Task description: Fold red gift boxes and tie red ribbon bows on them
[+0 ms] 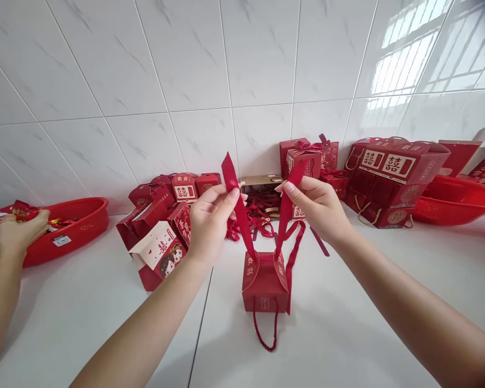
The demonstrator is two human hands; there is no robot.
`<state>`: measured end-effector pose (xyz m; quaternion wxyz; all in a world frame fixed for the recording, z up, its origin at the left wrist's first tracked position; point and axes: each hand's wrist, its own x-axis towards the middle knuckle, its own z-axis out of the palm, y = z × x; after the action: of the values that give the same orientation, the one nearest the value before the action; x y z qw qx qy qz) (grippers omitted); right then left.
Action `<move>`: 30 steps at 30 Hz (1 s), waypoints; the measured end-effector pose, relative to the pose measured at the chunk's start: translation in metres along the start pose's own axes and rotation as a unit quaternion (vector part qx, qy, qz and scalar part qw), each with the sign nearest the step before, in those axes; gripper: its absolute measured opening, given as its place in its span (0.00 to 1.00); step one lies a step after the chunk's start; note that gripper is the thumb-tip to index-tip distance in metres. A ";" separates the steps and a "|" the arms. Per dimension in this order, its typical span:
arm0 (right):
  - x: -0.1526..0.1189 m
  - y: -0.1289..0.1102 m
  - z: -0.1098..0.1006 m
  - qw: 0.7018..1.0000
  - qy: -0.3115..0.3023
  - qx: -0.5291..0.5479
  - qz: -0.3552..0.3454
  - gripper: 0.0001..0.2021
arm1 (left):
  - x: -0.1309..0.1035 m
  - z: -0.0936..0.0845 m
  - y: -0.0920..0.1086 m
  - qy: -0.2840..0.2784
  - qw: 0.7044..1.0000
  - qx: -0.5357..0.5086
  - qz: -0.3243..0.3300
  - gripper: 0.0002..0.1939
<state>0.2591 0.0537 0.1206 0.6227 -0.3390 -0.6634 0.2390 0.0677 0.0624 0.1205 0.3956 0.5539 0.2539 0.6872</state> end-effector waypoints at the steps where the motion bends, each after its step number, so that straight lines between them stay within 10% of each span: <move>1: 0.000 0.000 -0.001 1.000 -0.004 -0.001 -0.008 0.16 | -0.001 0.000 0.000 0.000 1.000 -0.002 -0.002 0.09; 10: 0.003 -0.007 0.006 0.988 -0.085 0.081 0.098 0.12 | -0.004 0.003 0.006 -0.131 0.990 0.057 -0.014 0.08; 18: -0.011 -0.007 0.016 0.967 -0.214 0.138 0.029 0.10 | -0.010 0.004 0.008 -0.179 0.974 0.074 -0.114 0.18; 22: -0.014 0.013 0.010 0.974 -0.185 0.026 -0.126 0.11 | -0.010 -0.010 0.008 -0.210 0.957 -0.006 -0.200 0.14; 26: -0.016 0.028 0.001 0.901 -0.179 -0.177 -0.354 0.12 | -0.011 -0.018 0.005 -0.162 0.945 -0.086 -0.270 0.12; 30: -0.019 0.032 0.002 0.849 -0.161 -0.274 -0.423 0.17 | -0.014 -0.016 0.002 -0.180 0.944 -0.073 -0.268 0.08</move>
<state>0.2618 0.0606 0.0844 0.4298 -0.1392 -0.8722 -0.1875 0.0526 0.0515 0.1104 0.6435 0.5494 0.2668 0.4614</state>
